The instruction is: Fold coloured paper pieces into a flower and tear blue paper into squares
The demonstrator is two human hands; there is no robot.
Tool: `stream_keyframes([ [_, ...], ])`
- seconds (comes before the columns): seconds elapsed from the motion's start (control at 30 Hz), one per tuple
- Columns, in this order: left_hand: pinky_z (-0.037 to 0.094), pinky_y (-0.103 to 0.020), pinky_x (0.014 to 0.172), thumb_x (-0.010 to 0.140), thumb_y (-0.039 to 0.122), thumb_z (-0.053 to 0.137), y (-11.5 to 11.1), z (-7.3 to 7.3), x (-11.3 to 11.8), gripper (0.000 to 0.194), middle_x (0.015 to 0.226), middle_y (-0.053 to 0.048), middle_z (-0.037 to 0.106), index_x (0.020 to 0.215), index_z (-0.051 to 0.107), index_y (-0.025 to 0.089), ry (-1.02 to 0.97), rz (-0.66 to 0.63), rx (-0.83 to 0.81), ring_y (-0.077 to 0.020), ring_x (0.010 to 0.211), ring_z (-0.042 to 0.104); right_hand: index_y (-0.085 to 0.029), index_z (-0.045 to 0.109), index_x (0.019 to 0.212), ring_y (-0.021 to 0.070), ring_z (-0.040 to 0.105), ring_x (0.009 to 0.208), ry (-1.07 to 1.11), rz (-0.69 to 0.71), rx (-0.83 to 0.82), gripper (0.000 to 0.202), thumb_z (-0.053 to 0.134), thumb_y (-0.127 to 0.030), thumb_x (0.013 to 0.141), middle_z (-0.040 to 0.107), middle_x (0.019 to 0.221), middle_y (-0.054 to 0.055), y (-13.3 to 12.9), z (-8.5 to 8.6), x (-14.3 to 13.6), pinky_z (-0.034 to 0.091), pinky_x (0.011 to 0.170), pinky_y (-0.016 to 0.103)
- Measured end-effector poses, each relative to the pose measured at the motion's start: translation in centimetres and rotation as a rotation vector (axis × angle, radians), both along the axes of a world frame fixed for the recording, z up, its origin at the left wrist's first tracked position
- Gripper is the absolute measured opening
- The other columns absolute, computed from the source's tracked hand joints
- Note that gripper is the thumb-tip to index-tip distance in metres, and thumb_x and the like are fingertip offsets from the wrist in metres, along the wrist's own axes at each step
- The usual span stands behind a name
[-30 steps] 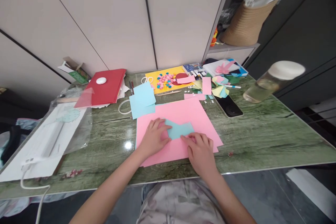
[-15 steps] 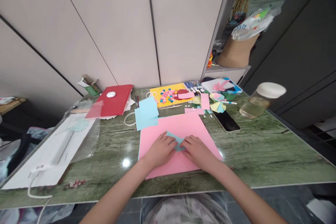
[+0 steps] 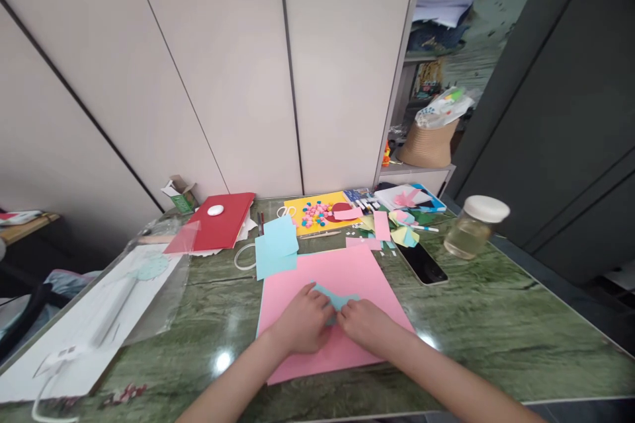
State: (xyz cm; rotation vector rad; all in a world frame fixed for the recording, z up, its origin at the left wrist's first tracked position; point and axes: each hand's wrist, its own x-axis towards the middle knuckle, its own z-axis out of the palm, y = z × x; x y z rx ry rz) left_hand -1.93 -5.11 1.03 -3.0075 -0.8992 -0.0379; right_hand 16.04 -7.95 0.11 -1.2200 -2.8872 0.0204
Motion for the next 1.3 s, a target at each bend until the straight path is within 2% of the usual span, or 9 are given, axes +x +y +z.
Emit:
stream_keyframes([
  [0.13, 0.027, -0.044, 0.098, 0.069, 0.044, 0.060, 0.3, 1.2, -0.3, 0.031, 0.090, -0.004, 0.064, 0.091, 0.060, 0.022, -0.084, 0.046, -0.098, -0.0225, 0.090, 0.056, -0.012, 0.062, 0.087, 0.0215, 0.062, 0.072, 0.089, -0.021, -0.065, 0.020, 0.048, -0.003, 0.075, 0.067, 0.077, 0.011, 0.5, 0.7, 0.8, 0.040, 0.060, 0.030],
  [0.27, 0.039, -0.034, 0.080, 0.074, 0.032, 0.055, 0.7, 2.3, -0.7, 0.021, 0.083, -0.002, 0.066, 0.091, 0.063, 0.023, -0.239, 0.135, -0.282, -0.0197, 0.079, 0.058, -0.021, 0.062, 0.097, 0.0188, 0.063, 0.077, 0.283, -0.081, -0.161, 0.030, 0.044, -0.008, 0.078, 0.069, 0.083, 0.005, 1.7, 2.7, 2.1, 0.041, 0.065, 0.028],
  [0.37, 0.036, -0.025, 0.060, 0.077, 0.026, 0.050, 1.3, 3.0, -0.6, 0.016, 0.066, 0.000, 0.062, 0.076, 0.065, 0.020, -0.495, 0.298, -0.460, -0.0148, 0.061, 0.053, -0.025, 0.062, 0.103, 0.0147, 0.062, 0.078, 0.459, -0.136, -0.250, 0.031, 0.044, -0.014, 0.080, 0.069, 0.086, 0.001, 2.9, 4.2, 2.7, 0.042, 0.068, 0.024],
  [0.53, 0.032, -0.024, 0.058, 0.076, 0.031, 0.052, 3.2, 3.8, 0.0, 0.018, 0.059, 0.003, 0.051, 0.068, 0.061, 0.018, -0.752, 0.440, -0.500, -0.0125, 0.059, 0.045, -0.020, 0.063, 0.093, 0.0152, 0.059, 0.079, 0.713, -0.244, -0.333, 0.027, 0.040, -0.032, 0.086, 0.067, 0.087, 0.003, 5.6, 5.2, 3.0, 0.042, 0.069, 0.025],
  [0.63, 0.032, -0.023, 0.057, 0.075, 0.035, 0.054, 4.4, 3.5, 0.3, 0.021, 0.059, 0.003, 0.047, 0.065, 0.058, 0.016, -0.888, 0.506, -0.557, -0.0126, 0.061, 0.043, -0.016, 0.064, 0.078, 0.0151, 0.056, 0.068, 0.800, -0.275, -0.404, 0.029, 0.046, -0.039, 0.082, 0.064, 0.073, 0.003, 7.3, 4.7, 3.0, 0.041, 0.061, 0.025],
  [0.7, 0.033, -0.023, 0.056, 0.073, 0.036, 0.057, 5.0, 2.9, 0.3, 0.020, 0.060, 0.003, 0.047, 0.077, 0.060, 0.016, -0.970, 0.528, -0.656, -0.0120, 0.059, 0.044, -0.015, 0.063, 0.074, 0.0146, 0.055, 0.067, 0.856, -0.282, -0.461, 0.029, 0.052, -0.041, 0.078, 0.062, 0.071, 0.003, 8.0, 4.0, 3.1, 0.042, 0.059, 0.024],
  [0.83, 0.040, -0.023, 0.059, 0.071, 0.038, 0.061, 5.3, 1.2, -0.2, 0.040, 0.065, 0.002, 0.052, 0.105, 0.055, 0.017, -1.081, 0.517, -0.965, -0.0115, 0.060, 0.050, -0.014, 0.063, 0.077, 0.0147, 0.056, 0.070, 0.957, -0.307, -0.555, 0.026, 0.058, -0.039, 0.074, 0.063, 0.078, 0.005, 8.2, 2.4, 3.5, 0.043, 0.061, 0.024],
  [1.03, 0.044, -0.025, 0.064, 0.075, 0.044, 0.057, 5.4, -0.9, -0.7, 0.039, 0.077, -0.004, 0.059, 0.103, 0.057, 0.017, -1.209, 0.550, -1.310, -0.0125, 0.064, 0.058, -0.017, 0.064, 0.087, 0.0128, 0.054, 0.061, 1.011, -0.340, -0.668, 0.025, 0.061, -0.037, 0.071, 0.063, 0.071, 0.002, 7.5, 1.5, 3.7, 0.040, 0.052, 0.022],
  [1.3, 0.043, -0.024, 0.062, 0.073, 0.041, 0.063, 5.6, -1.0, -0.8, 0.035, 0.070, -0.003, 0.060, 0.098, 0.061, 0.016, -1.283, 0.552, -1.427, -0.0127, 0.062, 0.060, -0.018, 0.065, 0.085, 0.0104, 0.049, 0.055, 1.020, -0.326, -0.709, 0.020, 0.062, -0.033, 0.072, 0.058, 0.062, -0.001, 7.4, 1.2, 3.6, 0.035, 0.050, 0.021],
])
